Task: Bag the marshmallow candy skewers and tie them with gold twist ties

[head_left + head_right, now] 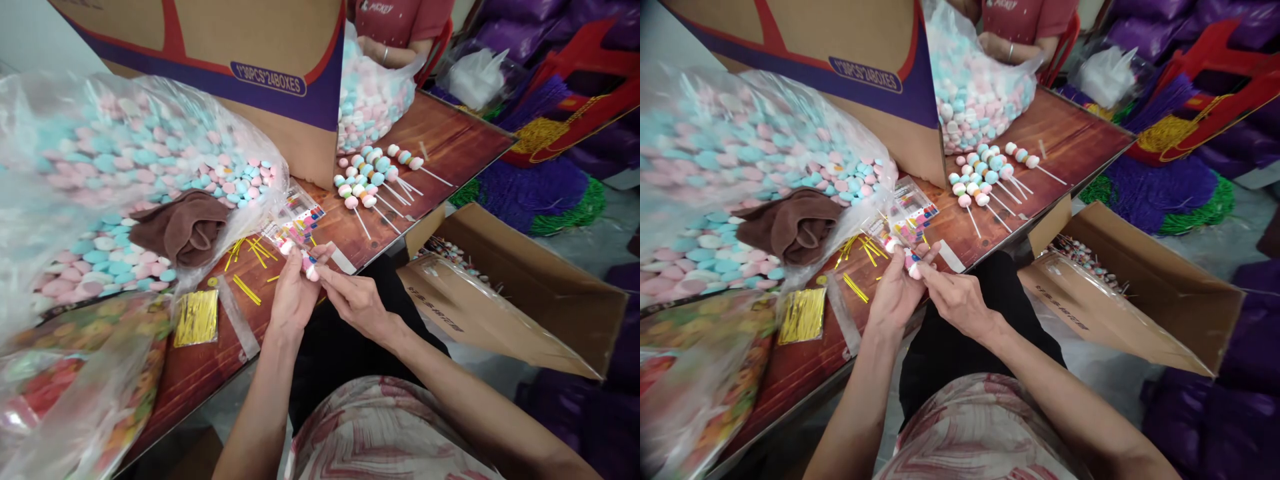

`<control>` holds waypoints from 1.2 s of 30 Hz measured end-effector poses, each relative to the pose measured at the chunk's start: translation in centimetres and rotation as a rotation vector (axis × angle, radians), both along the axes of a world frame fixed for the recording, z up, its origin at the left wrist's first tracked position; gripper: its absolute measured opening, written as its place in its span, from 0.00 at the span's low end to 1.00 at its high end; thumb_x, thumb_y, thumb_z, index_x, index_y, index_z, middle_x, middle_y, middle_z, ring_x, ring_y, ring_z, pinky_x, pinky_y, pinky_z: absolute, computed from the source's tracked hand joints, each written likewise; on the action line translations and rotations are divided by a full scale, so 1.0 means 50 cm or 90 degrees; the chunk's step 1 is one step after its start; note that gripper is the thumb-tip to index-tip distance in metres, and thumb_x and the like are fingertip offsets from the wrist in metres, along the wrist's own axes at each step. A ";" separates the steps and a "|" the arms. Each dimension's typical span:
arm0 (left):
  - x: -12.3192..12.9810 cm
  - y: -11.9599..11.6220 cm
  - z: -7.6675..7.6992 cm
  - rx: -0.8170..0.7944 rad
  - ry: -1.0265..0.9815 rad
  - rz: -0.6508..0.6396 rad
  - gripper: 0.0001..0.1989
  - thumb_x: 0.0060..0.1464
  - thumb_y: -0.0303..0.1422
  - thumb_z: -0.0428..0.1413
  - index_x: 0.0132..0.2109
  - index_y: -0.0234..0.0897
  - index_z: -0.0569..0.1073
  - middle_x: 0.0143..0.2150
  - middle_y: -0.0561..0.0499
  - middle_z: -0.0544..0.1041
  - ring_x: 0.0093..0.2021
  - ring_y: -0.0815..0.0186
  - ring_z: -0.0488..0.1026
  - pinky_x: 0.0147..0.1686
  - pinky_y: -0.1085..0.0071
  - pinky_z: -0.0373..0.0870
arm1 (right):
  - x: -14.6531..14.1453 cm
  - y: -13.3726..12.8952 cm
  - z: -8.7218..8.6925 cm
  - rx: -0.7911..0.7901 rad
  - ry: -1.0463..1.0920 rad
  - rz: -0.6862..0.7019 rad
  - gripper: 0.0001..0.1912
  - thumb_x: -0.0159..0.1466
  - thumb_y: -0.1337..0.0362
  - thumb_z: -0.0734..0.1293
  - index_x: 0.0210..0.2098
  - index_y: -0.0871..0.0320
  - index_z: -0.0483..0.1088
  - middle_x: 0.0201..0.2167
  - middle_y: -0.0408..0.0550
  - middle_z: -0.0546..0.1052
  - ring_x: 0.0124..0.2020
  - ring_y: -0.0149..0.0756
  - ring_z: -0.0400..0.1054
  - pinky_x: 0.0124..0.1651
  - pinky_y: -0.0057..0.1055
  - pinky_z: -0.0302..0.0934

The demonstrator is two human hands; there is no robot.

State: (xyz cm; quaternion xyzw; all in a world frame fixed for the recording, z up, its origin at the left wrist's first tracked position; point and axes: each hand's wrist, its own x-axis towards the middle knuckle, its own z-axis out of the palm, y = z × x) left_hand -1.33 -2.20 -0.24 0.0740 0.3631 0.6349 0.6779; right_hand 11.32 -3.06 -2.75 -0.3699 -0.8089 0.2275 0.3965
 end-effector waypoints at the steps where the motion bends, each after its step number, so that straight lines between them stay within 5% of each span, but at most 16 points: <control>1: 0.001 0.000 0.000 0.005 -0.004 -0.009 0.14 0.66 0.38 0.48 0.40 0.35 0.72 0.38 0.45 0.80 0.56 0.58 0.74 0.55 0.63 0.68 | -0.001 -0.001 0.004 -0.038 0.031 -0.008 0.19 0.70 0.68 0.59 0.57 0.58 0.70 0.41 0.51 0.81 0.35 0.34 0.76 0.42 0.27 0.69; 5: 0.000 0.006 -0.004 0.020 -0.010 0.018 0.11 0.64 0.39 0.51 0.42 0.37 0.71 0.45 0.45 0.80 0.54 0.58 0.75 0.50 0.63 0.71 | -0.004 -0.010 0.020 -0.165 0.142 -0.028 0.15 0.69 0.66 0.61 0.53 0.58 0.72 0.42 0.50 0.80 0.37 0.34 0.75 0.43 0.27 0.67; 8: -0.007 0.012 -0.008 0.035 0.010 0.064 0.08 0.63 0.38 0.54 0.41 0.37 0.70 0.46 0.45 0.79 0.54 0.58 0.75 0.43 0.68 0.72 | -0.002 -0.019 0.026 -0.259 0.181 -0.069 0.10 0.68 0.64 0.63 0.42 0.59 0.75 0.32 0.46 0.77 0.30 0.31 0.70 0.35 0.26 0.63; 11: -0.009 0.016 -0.010 0.032 0.026 0.076 0.08 0.61 0.37 0.56 0.40 0.36 0.71 0.42 0.47 0.80 0.51 0.58 0.77 0.39 0.71 0.72 | -0.004 -0.025 0.032 -0.404 0.244 -0.080 0.12 0.66 0.60 0.65 0.28 0.59 0.71 0.19 0.38 0.65 0.20 0.25 0.55 0.23 0.25 0.51; 15: 0.003 0.012 -0.009 0.043 0.054 0.029 0.11 0.58 0.39 0.59 0.35 0.35 0.72 0.31 0.51 0.77 0.46 0.60 0.78 0.40 0.72 0.73 | -0.025 -0.025 0.043 -0.574 0.407 -0.048 0.12 0.65 0.58 0.65 0.28 0.59 0.68 0.15 0.35 0.57 0.17 0.24 0.48 0.20 0.24 0.41; 21: 0.007 0.001 -0.001 0.023 0.044 -0.123 0.14 0.57 0.41 0.59 0.39 0.33 0.75 0.39 0.44 0.80 0.48 0.57 0.78 0.47 0.64 0.74 | -0.041 -0.014 0.050 -0.544 0.459 -0.079 0.13 0.64 0.59 0.66 0.26 0.59 0.67 0.15 0.35 0.58 0.17 0.24 0.48 0.21 0.25 0.43; 24: -0.014 0.009 0.001 0.003 0.031 -0.085 0.19 0.60 0.48 0.53 0.41 0.34 0.75 0.45 0.42 0.80 0.49 0.57 0.77 0.47 0.63 0.74 | -0.028 -0.016 0.047 -0.559 0.446 -0.075 0.12 0.64 0.58 0.66 0.28 0.60 0.69 0.15 0.36 0.59 0.17 0.24 0.49 0.21 0.25 0.42; 28: -0.029 0.019 -0.003 0.013 0.060 0.015 0.12 0.59 0.41 0.58 0.41 0.35 0.74 0.43 0.45 0.80 0.46 0.59 0.78 0.43 0.67 0.75 | -0.016 -0.019 0.043 -0.589 0.416 -0.059 0.12 0.64 0.58 0.66 0.29 0.61 0.71 0.14 0.35 0.59 0.17 0.23 0.48 0.20 0.25 0.40; 36: -0.001 0.003 -0.004 0.063 0.104 -0.069 0.11 0.58 0.38 0.58 0.36 0.32 0.75 0.33 0.47 0.78 0.35 0.67 0.77 0.37 0.73 0.73 | -0.041 -0.006 0.053 -0.560 0.440 -0.071 0.14 0.63 0.59 0.66 0.25 0.60 0.66 0.14 0.35 0.58 0.17 0.23 0.49 0.21 0.25 0.43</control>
